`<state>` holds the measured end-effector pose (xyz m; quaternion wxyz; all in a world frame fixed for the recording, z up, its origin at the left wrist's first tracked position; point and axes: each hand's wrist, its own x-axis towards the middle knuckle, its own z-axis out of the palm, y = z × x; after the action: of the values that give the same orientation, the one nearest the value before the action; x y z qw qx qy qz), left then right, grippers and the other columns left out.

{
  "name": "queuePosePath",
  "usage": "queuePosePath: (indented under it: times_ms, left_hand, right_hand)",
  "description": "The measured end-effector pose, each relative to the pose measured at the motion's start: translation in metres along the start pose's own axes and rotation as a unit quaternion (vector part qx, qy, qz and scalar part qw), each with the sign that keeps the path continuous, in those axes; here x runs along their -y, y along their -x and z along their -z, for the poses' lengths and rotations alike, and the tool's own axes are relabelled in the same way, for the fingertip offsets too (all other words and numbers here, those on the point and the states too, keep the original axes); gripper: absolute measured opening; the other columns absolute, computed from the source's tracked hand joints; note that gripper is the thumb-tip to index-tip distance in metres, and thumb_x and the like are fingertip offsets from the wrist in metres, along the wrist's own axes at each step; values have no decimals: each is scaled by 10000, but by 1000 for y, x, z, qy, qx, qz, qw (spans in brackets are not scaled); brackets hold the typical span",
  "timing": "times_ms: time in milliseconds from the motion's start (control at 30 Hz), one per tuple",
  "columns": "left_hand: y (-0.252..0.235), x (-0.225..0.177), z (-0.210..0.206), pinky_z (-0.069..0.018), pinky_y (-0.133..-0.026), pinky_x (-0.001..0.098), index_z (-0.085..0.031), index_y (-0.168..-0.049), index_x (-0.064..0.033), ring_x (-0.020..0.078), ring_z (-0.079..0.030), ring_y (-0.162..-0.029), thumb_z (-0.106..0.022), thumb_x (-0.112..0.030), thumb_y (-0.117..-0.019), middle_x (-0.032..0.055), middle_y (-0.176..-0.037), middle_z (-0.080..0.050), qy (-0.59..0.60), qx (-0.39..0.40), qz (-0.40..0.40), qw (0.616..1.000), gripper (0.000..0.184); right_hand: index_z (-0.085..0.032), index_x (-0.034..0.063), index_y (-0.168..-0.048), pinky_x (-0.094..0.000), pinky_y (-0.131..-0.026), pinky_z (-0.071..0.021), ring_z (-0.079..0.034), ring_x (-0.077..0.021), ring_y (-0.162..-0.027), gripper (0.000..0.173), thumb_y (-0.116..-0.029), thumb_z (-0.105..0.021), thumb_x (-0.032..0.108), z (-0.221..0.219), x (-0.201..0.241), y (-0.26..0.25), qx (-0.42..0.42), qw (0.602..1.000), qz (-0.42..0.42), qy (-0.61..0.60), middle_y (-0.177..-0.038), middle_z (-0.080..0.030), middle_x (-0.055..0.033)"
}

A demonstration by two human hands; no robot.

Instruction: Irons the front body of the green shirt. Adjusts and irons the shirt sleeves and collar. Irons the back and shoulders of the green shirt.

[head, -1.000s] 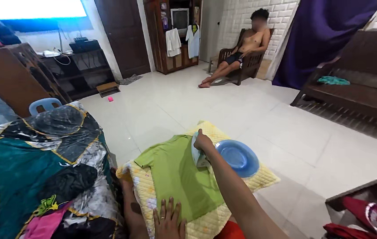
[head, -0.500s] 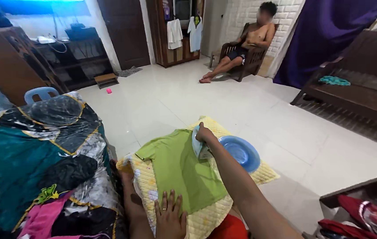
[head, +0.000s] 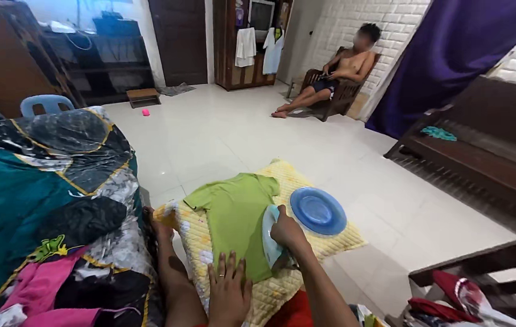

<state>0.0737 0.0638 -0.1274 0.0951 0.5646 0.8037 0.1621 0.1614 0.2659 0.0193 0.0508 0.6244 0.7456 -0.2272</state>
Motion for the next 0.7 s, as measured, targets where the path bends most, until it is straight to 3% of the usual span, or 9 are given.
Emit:
queuePosePath:
  times_ms: [300,500,700]
  left_hand:
    - [4,1,-3,-88,-1220,693,-488,-1531,-332,355,-191,-1571,-345,-584,-1018,23,-1687,-296,9,-17,4,1000,590]
    - [6,1,-4,-67,-1234,670,-509,-1517,-332,342,-182,-1576,-358,-583,-1010,14,-1681,-313,30,-13,14,999,586]
    - [5,2,-8,-115,-1224,682,-564,-1473,-307,366,-242,-1554,-397,-577,-1000,35,-1655,-364,30,-43,-3,999,571]
  right_hand:
    - [-220,171,-1598,-627,-854,-570,-704,-408,-1056,955,-790,-729,183,15,30,-77,-7,999,46,15,-1166,-696,-224]
    - [-253,212,-1601,-624,-837,-580,-720,-395,-1001,851,-866,-681,231,-1,3,-23,-5,999,45,6,-1117,-714,-206]
    - [-258,249,-1601,-599,-833,-586,-729,-373,-956,744,-954,-624,265,-7,-44,38,52,997,62,17,-1078,-719,-185]
